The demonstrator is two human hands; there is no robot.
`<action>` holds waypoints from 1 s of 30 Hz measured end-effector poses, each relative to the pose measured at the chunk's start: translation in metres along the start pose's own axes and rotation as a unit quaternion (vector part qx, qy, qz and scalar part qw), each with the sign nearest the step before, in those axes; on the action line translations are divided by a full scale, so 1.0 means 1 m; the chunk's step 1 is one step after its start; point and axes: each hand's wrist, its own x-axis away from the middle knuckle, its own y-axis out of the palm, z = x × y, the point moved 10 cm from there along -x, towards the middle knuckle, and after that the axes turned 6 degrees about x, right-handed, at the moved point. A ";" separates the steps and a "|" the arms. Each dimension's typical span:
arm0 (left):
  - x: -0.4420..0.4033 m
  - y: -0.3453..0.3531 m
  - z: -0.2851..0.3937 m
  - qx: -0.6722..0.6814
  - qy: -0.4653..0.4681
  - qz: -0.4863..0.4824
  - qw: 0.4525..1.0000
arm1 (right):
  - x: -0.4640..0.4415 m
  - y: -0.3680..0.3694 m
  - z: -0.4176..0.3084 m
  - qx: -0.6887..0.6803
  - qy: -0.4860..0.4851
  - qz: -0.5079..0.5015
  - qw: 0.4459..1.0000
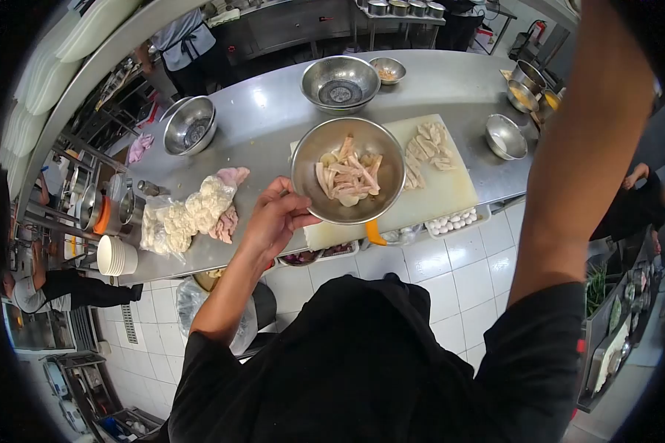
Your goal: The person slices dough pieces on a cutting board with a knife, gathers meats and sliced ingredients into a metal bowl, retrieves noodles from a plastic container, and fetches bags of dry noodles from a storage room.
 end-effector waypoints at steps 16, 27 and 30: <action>-0.184 0.167 -0.085 -0.039 -0.072 -0.032 0.996 | 0.352 0.005 0.220 -0.053 0.421 -0.109 0.899; -0.481 0.236 -0.200 0.116 0.024 0.116 0.986 | 0.702 -0.053 0.285 -0.127 0.742 -0.211 0.623; -0.507 0.256 -0.224 0.123 0.030 0.152 0.980 | 0.742 -0.073 0.275 -0.138 0.771 -0.230 0.578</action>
